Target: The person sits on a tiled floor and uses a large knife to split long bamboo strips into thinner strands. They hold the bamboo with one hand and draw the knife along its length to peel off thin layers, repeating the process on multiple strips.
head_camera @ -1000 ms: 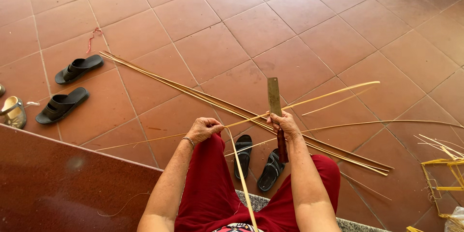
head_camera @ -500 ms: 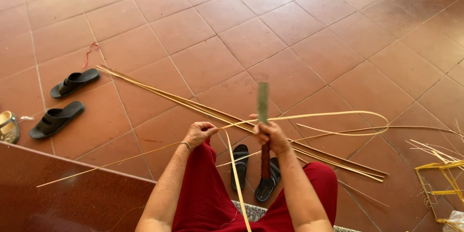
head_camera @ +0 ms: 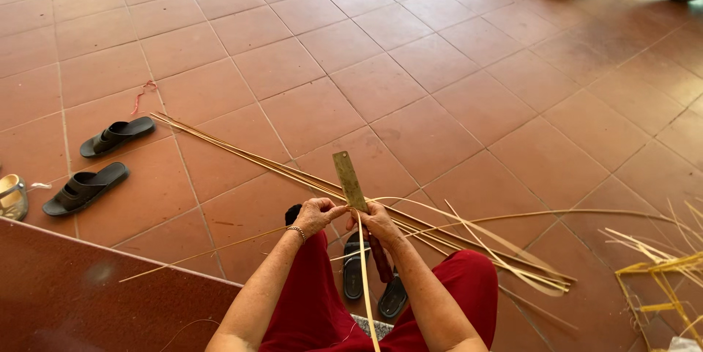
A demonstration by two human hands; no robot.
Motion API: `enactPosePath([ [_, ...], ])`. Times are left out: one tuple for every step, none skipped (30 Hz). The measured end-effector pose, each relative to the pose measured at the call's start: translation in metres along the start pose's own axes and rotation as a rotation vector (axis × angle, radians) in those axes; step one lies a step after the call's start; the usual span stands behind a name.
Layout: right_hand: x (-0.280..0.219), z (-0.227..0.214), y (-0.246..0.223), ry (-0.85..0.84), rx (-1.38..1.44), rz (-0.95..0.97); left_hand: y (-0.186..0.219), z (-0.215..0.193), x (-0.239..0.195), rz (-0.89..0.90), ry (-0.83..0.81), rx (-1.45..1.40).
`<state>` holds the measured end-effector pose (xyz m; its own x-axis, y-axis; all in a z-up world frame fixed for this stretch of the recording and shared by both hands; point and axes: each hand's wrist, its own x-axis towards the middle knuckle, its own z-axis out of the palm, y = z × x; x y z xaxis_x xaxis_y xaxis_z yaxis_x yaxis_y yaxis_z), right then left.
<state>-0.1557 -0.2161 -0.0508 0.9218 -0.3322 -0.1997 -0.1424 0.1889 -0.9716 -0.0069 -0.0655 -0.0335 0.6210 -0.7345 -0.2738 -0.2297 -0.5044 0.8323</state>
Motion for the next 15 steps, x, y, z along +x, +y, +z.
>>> enactPosePath([
  [-0.005, -0.001, -0.001, -0.003, -0.026, -0.031, -0.001, 0.000, -0.006, 0.039, -0.006, -0.057],
  [-0.002, -0.004, -0.009, -0.007, -0.055, -0.078, 0.001, -0.003, -0.006, 0.092, -0.004, -0.109],
  [0.001, -0.006, -0.017, -0.025, -0.010, -0.089, 0.004, -0.007, -0.004, 0.146, -0.002, -0.160],
  [-0.003, -0.004, -0.017, -0.039, 0.040, -0.094, 0.003, -0.009, -0.004, 0.132, -0.028, -0.235],
  [-0.002, -0.003, -0.019, -0.055, 0.091, -0.098, 0.002, -0.011, -0.002, 0.119, -0.055, -0.310],
  [-0.007, 0.000, -0.019, -0.036, 0.056, -0.082, -0.004, -0.007, -0.007, 0.091, -0.090, -0.390],
  [-0.010, 0.003, -0.020, -0.016, 0.022, -0.067, -0.007, -0.003, -0.012, 0.108, -0.109, -0.402],
  [-0.006, 0.006, -0.029, -0.001, -0.015, -0.064, -0.004, -0.005, -0.013, 0.136, -0.121, -0.410],
  [-0.007, 0.011, -0.036, -0.002, 0.017, -0.029, 0.000, -0.010, -0.012, 0.164, -0.134, -0.417],
  [-0.013, 0.016, -0.040, 0.002, 0.052, 0.006, 0.000, -0.012, -0.011, 0.144, -0.134, -0.389],
  [-0.016, 0.020, -0.046, 0.005, 0.087, 0.040, -0.003, -0.012, -0.009, 0.124, -0.134, -0.362],
  [-0.019, 0.024, -0.053, 0.020, 0.083, 0.048, -0.006, -0.012, -0.007, 0.095, -0.141, -0.336],
  [-0.021, 0.028, -0.060, 0.034, 0.079, 0.055, -0.007, -0.014, -0.003, 0.099, -0.135, -0.332],
  [-0.025, 0.034, -0.065, 0.048, 0.076, 0.070, -0.012, -0.015, -0.003, 0.097, -0.130, -0.331],
  [-0.026, 0.037, -0.072, 0.047, 0.079, 0.060, -0.018, -0.015, -0.002, 0.094, -0.126, -0.329],
])
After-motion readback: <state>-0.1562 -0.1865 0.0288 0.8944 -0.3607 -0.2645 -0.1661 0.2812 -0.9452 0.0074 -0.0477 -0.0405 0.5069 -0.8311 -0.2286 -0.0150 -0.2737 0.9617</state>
